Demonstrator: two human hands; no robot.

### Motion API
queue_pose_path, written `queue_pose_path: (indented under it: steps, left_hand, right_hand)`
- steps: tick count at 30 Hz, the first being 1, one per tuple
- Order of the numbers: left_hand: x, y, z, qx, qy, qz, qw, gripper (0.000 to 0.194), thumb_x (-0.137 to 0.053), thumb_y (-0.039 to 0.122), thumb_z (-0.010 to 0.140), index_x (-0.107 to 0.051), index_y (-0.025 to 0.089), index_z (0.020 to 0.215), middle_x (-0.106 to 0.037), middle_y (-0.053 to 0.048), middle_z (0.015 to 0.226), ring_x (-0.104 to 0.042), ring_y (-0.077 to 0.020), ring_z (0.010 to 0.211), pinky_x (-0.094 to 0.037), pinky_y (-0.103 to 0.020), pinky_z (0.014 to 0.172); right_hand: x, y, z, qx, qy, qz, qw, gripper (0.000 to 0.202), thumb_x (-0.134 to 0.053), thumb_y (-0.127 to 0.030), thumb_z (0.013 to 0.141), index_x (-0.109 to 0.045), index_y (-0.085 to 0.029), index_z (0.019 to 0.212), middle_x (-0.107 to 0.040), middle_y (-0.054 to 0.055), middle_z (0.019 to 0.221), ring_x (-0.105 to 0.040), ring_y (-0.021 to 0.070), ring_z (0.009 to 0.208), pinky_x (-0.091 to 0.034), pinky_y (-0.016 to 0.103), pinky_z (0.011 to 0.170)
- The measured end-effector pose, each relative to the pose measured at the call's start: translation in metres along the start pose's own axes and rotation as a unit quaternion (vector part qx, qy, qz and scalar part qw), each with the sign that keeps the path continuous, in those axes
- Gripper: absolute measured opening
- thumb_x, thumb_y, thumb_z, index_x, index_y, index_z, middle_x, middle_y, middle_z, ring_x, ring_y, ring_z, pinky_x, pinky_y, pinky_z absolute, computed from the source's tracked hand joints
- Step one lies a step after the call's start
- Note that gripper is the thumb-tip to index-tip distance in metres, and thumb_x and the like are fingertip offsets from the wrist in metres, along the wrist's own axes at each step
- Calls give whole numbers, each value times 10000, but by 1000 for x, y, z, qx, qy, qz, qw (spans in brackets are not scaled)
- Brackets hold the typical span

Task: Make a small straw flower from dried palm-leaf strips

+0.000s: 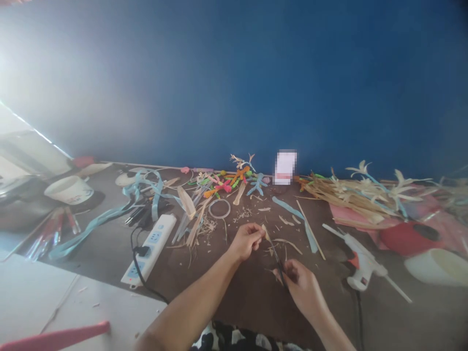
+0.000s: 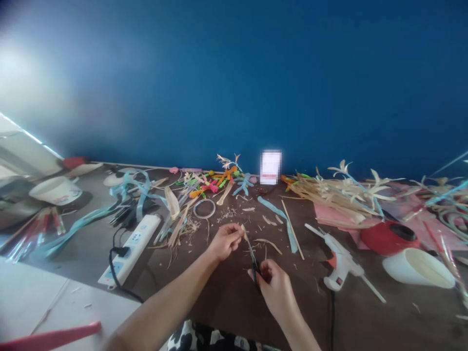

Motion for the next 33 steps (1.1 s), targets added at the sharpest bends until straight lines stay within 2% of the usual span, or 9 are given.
queue_pose_path:
  steps: [5,12,17,19,22,25,27,30,33]
  left_hand:
    - [-3,1,-2,15,-6,-17,1000,262,-655,338,578,-499,135,633,-538,5,543,-304,-20,357,-186,-167,324]
    - [-9,4,-7,9,-22,20,1000,257,-635,352,596,-509,129,623,-567,-10,570,-305,-19,352,-224,-169,329]
    - [-9,4,-7,13,-13,14,1000,256,-645,343,577,-513,127,614,-561,-11,560,-320,-24,362,-231,-168,335]
    - [-6,5,-6,8,0,-6,1000,245,-648,328,569,-515,131,627,-556,-4,559,-324,-25,361,-230,-168,335]
    - [0,7,-5,5,20,-54,998,233,-646,308,565,-507,142,650,-560,-1,586,-341,-30,369,-212,-167,331]
    - [2,10,-5,4,19,-95,995,216,-632,293,583,-492,146,654,-566,-12,624,-337,-27,381,-175,-162,331]
    - [3,11,-5,7,21,-107,994,213,-632,286,586,-489,145,656,-547,-1,601,-320,-20,380,-153,-157,337]
    - [5,8,-5,20,33,-99,994,234,-656,272,558,-494,147,672,-510,21,553,-309,-15,377,-132,-151,344]
    - [5,7,-6,24,39,-86,995,263,-674,263,532,-496,151,691,-506,27,550,-312,-14,376,-134,-148,344]
  right_hand:
    - [-5,3,-3,-24,-24,64,997,287,-542,-418,687,-440,-177,568,-482,-22,496,-468,116,498,-348,202,460]
    - [-5,0,-2,-20,-42,83,995,295,-539,-427,694,-426,-185,569,-459,-38,484,-453,108,479,-342,202,467]
    - [-3,-1,-1,-27,-28,76,996,285,-516,-429,711,-427,-190,583,-474,-33,479,-468,115,476,-356,203,475]
    - [1,-2,0,-24,-31,41,998,280,-504,-429,715,-433,-192,585,-497,-24,488,-490,124,491,-359,205,482]
    - [11,-5,-1,-1,-31,-104,994,282,-507,-455,694,-466,-199,583,-532,-10,525,-508,140,507,-346,218,483]
    - [21,-13,-5,36,-15,-276,960,266,-498,-456,690,-487,-215,577,-553,1,585,-515,152,530,-326,235,492]
    - [21,-17,-7,51,-21,-345,937,213,-499,-413,695,-490,-225,596,-553,-2,592,-519,154,528,-308,236,485]
    - [15,-15,-8,44,-61,-387,919,98,-531,-328,666,-494,-238,673,-554,-17,564,-518,154,493,-272,226,450]
    - [9,-15,-5,41,-124,-367,921,142,-573,-249,616,-497,-240,735,-558,-32,542,-529,150,500,-269,214,454]
Point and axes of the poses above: each hand's wrist, its own z-axis towards the middle knuckle, its own x-axis out of the back of the hand, y = z × x, the point moved 9 cm from there along z, towards the middle knuckle
